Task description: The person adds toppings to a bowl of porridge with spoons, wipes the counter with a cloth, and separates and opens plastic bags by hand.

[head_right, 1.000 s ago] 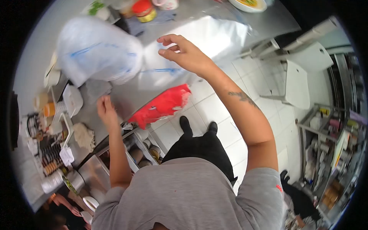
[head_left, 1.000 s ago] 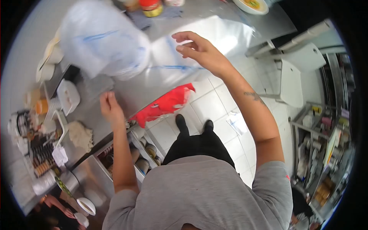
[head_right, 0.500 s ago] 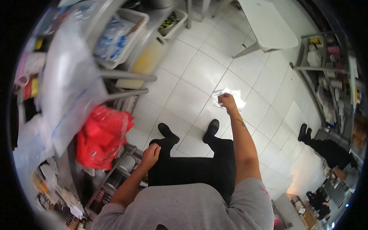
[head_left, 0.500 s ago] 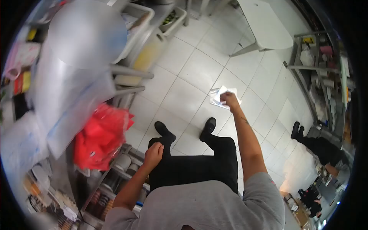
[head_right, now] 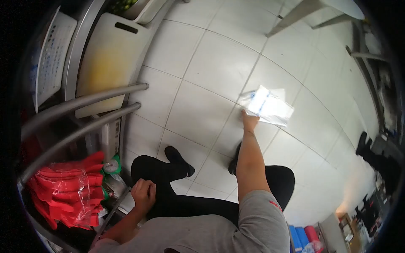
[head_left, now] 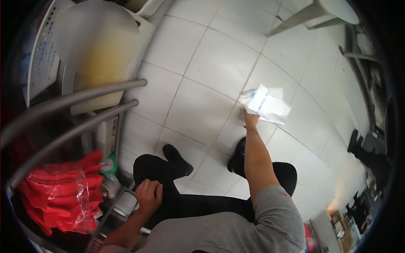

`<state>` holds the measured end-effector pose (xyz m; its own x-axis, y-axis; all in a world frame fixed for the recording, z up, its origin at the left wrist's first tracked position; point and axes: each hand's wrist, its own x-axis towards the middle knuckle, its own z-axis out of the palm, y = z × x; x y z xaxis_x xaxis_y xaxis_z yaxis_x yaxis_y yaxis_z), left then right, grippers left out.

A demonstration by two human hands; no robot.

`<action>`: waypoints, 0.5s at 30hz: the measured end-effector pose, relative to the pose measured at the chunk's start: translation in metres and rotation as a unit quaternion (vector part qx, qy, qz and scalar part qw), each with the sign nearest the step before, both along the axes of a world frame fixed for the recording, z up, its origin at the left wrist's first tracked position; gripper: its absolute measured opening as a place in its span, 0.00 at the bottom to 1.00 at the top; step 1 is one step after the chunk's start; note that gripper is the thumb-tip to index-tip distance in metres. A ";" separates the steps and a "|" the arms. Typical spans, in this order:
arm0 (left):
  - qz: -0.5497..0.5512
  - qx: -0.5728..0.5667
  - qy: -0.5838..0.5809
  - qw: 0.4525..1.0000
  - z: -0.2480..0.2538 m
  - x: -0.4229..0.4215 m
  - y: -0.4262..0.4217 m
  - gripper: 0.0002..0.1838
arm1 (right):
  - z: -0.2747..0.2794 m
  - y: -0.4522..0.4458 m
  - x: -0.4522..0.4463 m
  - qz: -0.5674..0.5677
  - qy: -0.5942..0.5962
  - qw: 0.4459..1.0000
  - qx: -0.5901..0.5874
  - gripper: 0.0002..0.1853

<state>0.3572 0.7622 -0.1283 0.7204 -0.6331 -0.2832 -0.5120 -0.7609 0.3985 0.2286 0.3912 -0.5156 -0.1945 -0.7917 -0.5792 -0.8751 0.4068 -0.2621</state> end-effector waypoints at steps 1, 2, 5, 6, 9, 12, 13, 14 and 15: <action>0.002 0.002 -0.014 1.000 -0.005 0.001 -0.002 0.05 | -0.009 0.001 0.004 0.057 0.050 0.996 -0.044 0.48; 0.002 0.000 -0.016 1.000 -0.008 0.001 -0.003 0.05 | -0.014 0.001 0.006 0.114 0.097 0.984 -0.092 0.47; 0.002 -0.004 -0.016 1.000 -0.010 0.003 -0.003 0.05 | -0.029 -0.021 -0.019 0.192 0.008 0.981 -0.021 0.23; 0.004 -0.010 -0.016 1.000 -0.010 0.003 -0.005 0.05 | -0.048 -0.031 -0.035 0.198 -0.026 0.980 -0.015 0.18; 0.007 -0.033 -0.020 0.999 -0.006 0.005 -0.006 0.06 | -0.034 -0.031 -0.030 0.298 -0.097 0.945 -0.091 0.10; 0.012 -0.062 0.002 0.998 0.004 0.002 -0.004 0.05 | 0.034 -0.011 0.006 0.423 -0.152 0.880 -0.154 0.06; 0.013 -0.075 0.010 0.997 0.008 0.002 -0.004 0.04 | 0.067 0.000 0.023 0.434 -0.209 0.865 -0.138 0.07; 0.009 -0.078 0.023 0.997 0.012 0.002 -0.003 0.04 | 0.102 0.011 0.039 0.459 -0.256 0.843 -0.112 0.05; 0.005 -0.079 0.036 0.996 0.016 0.002 0.000 0.03 | 0.148 0.025 0.055 0.481 -0.290 0.819 -0.116 0.05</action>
<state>0.3591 0.7622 -0.1121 0.7085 -0.6664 -0.2322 -0.4702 -0.6911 0.5489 0.2839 0.4160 -0.3678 0.8386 -0.5192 -0.1650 -0.4625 -0.5183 -0.7194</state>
